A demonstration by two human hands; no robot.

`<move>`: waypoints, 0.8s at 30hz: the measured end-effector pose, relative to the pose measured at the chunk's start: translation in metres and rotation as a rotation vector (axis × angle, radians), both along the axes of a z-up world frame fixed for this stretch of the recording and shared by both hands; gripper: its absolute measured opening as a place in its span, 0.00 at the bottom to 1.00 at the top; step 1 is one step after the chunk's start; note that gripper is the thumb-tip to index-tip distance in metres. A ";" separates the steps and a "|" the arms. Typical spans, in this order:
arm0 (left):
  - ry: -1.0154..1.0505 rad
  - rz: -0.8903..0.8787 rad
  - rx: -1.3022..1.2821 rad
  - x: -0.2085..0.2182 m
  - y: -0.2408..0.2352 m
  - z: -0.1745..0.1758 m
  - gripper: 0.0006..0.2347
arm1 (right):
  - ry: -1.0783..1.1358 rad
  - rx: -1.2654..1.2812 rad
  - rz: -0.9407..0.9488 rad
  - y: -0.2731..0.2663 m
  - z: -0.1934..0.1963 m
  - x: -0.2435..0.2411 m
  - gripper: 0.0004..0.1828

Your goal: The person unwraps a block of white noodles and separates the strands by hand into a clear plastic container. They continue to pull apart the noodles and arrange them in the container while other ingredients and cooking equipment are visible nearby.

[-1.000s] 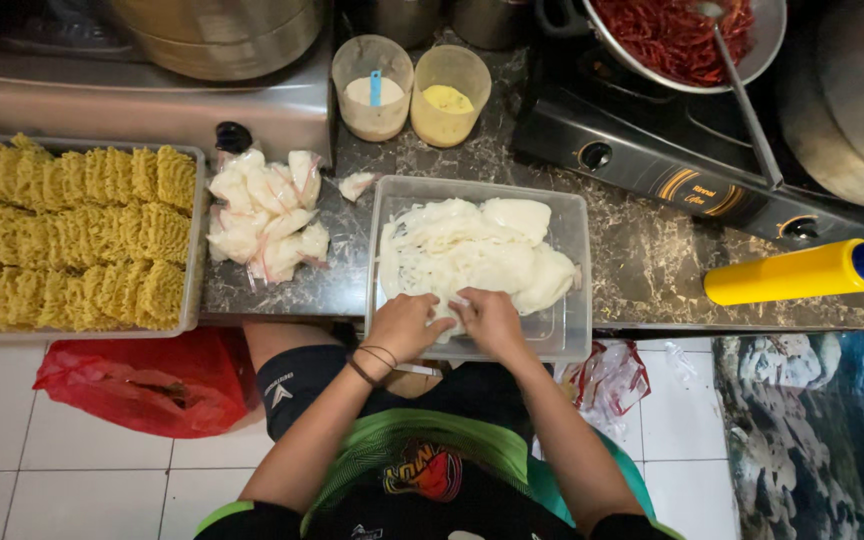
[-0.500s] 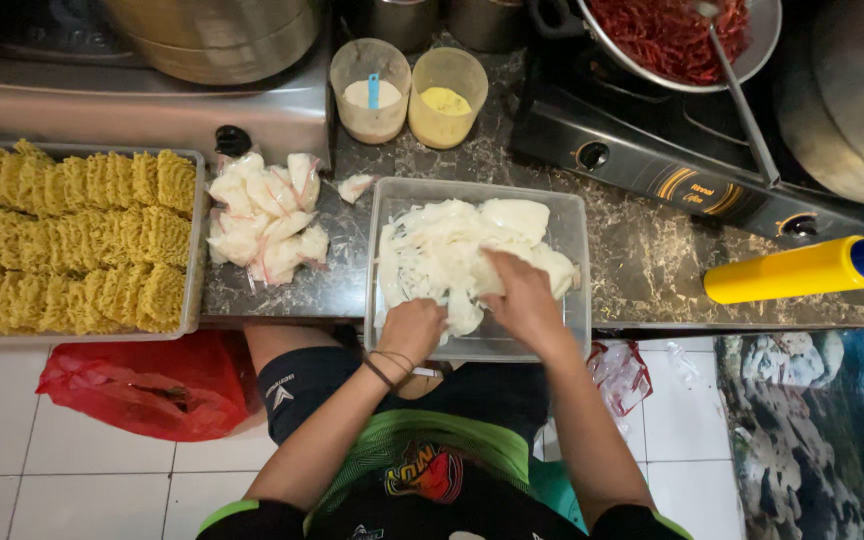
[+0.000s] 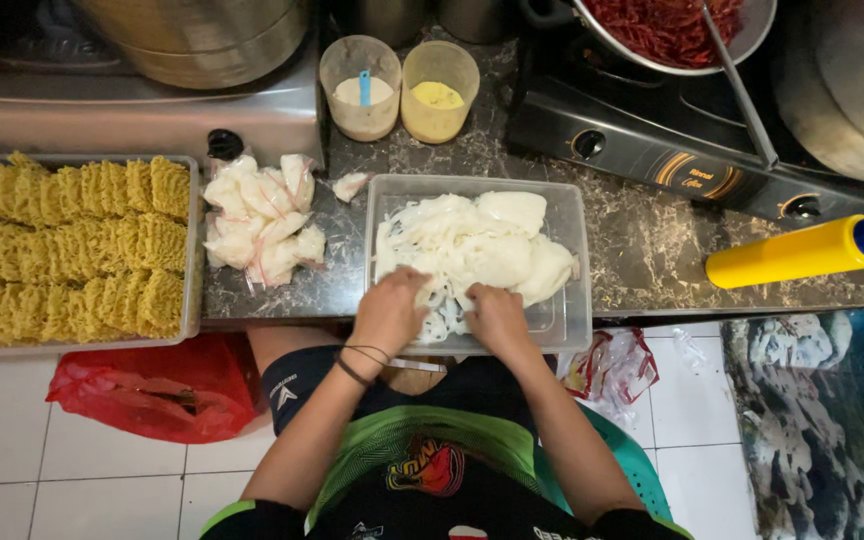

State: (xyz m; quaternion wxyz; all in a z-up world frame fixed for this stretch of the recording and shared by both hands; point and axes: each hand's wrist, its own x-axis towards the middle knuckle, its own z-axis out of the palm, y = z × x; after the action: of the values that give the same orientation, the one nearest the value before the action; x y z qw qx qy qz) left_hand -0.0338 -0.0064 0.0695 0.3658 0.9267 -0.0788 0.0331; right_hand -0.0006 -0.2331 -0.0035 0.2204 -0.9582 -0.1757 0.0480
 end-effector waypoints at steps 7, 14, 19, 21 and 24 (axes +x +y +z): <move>0.127 0.013 -0.201 -0.002 -0.034 -0.021 0.14 | 0.565 0.681 -0.173 -0.003 -0.020 0.008 0.07; -0.114 0.059 -0.397 -0.005 -0.035 -0.031 0.13 | 0.594 1.062 -0.079 -0.006 -0.017 0.007 0.04; -0.071 0.069 -0.287 -0.010 -0.016 -0.049 0.12 | 0.467 1.030 -0.203 -0.012 0.016 0.015 0.08; -0.060 0.046 -0.199 -0.012 -0.007 -0.056 0.12 | 0.453 1.090 -0.178 -0.017 0.039 0.026 0.08; -0.039 0.015 -0.008 -0.016 -0.002 -0.067 0.09 | 0.424 1.140 -0.158 -0.024 0.081 0.039 0.08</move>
State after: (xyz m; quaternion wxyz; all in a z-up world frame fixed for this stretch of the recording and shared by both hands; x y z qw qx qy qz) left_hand -0.0496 -0.0085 0.0023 0.3677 0.9250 -0.0790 0.0542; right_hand 0.0386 -0.2567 0.0771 0.7315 -0.6691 -0.0546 0.1194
